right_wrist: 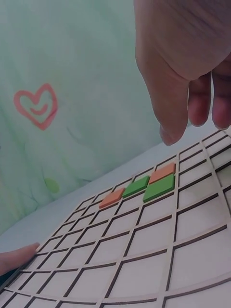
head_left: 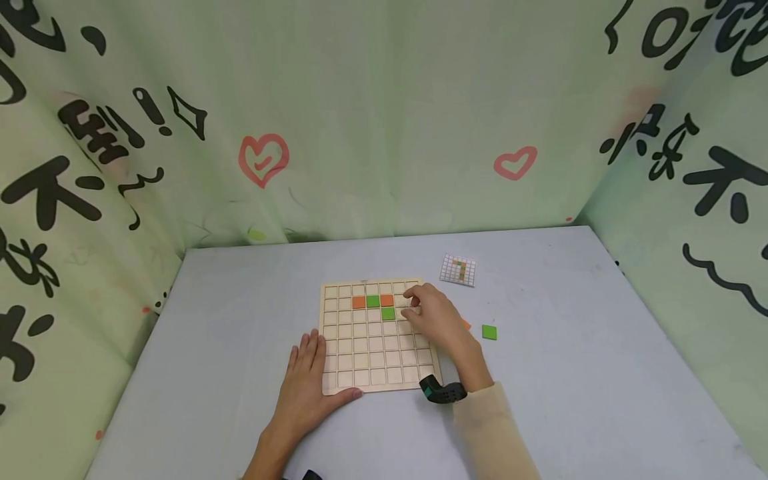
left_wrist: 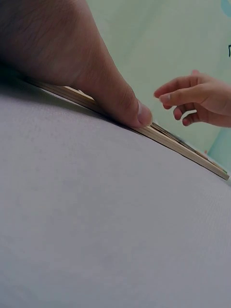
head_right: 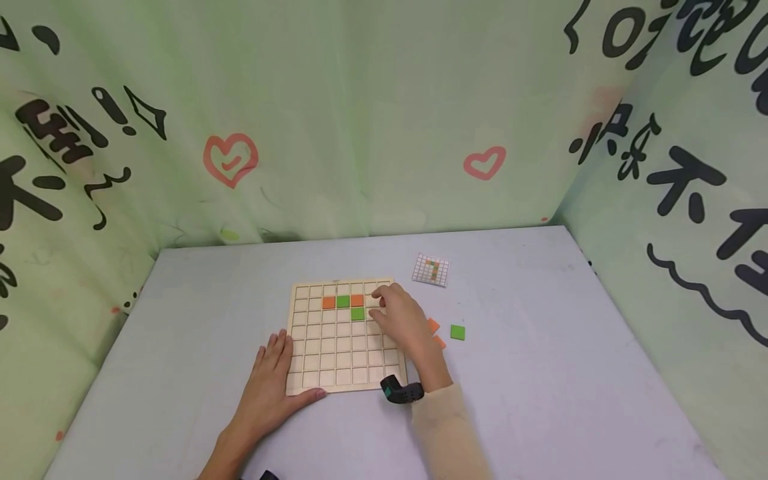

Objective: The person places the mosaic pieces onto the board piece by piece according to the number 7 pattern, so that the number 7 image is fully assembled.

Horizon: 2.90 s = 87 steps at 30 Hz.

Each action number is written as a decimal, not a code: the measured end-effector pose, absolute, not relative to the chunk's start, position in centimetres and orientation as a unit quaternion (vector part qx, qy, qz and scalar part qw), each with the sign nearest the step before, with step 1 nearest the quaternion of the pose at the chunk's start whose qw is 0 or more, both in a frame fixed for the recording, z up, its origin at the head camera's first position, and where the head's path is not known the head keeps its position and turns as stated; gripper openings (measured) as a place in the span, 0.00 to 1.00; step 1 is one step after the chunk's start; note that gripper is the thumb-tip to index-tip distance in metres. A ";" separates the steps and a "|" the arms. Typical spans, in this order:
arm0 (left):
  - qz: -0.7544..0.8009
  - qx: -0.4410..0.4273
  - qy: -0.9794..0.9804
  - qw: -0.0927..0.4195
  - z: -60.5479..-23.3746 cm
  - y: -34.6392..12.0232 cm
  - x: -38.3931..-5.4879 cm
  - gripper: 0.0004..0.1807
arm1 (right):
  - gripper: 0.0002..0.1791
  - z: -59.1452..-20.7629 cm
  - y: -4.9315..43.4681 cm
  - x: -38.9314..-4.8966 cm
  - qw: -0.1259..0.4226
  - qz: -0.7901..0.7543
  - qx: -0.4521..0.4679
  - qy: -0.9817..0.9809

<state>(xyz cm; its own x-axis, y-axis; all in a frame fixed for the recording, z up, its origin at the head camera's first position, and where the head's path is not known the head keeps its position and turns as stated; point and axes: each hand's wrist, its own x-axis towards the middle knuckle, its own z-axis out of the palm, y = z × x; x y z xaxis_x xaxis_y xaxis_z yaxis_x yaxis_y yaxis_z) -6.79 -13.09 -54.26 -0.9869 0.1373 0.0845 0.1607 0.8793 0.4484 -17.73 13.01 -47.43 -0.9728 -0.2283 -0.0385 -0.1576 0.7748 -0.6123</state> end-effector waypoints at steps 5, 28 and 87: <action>-0.233 -0.077 -0.969 0.023 -54.2 -13.1 -6.8 0.67 | 0.20 -46.9 14.5 -17.9 0.059 -0.321 -0.086 0.941; -0.234 -0.065 -0.970 0.000 -54.0 -12.9 -6.7 0.68 | 0.23 -46.5 20.6 -18.0 0.145 -0.291 0.001 0.946; -0.238 -0.065 -0.969 -0.002 -54.1 -12.9 -6.7 0.68 | 0.11 -46.9 20.1 -18.3 0.144 -0.300 -0.017 0.943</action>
<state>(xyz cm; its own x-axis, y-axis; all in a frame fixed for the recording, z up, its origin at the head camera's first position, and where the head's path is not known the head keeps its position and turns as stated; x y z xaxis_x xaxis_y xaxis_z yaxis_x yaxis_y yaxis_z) -6.71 -12.90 -54.14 -0.9914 0.1276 0.0275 0.1258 0.8783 0.4612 -18.26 20.07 -46.93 -0.9582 -0.1184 -0.2605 0.0540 0.8193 -0.5709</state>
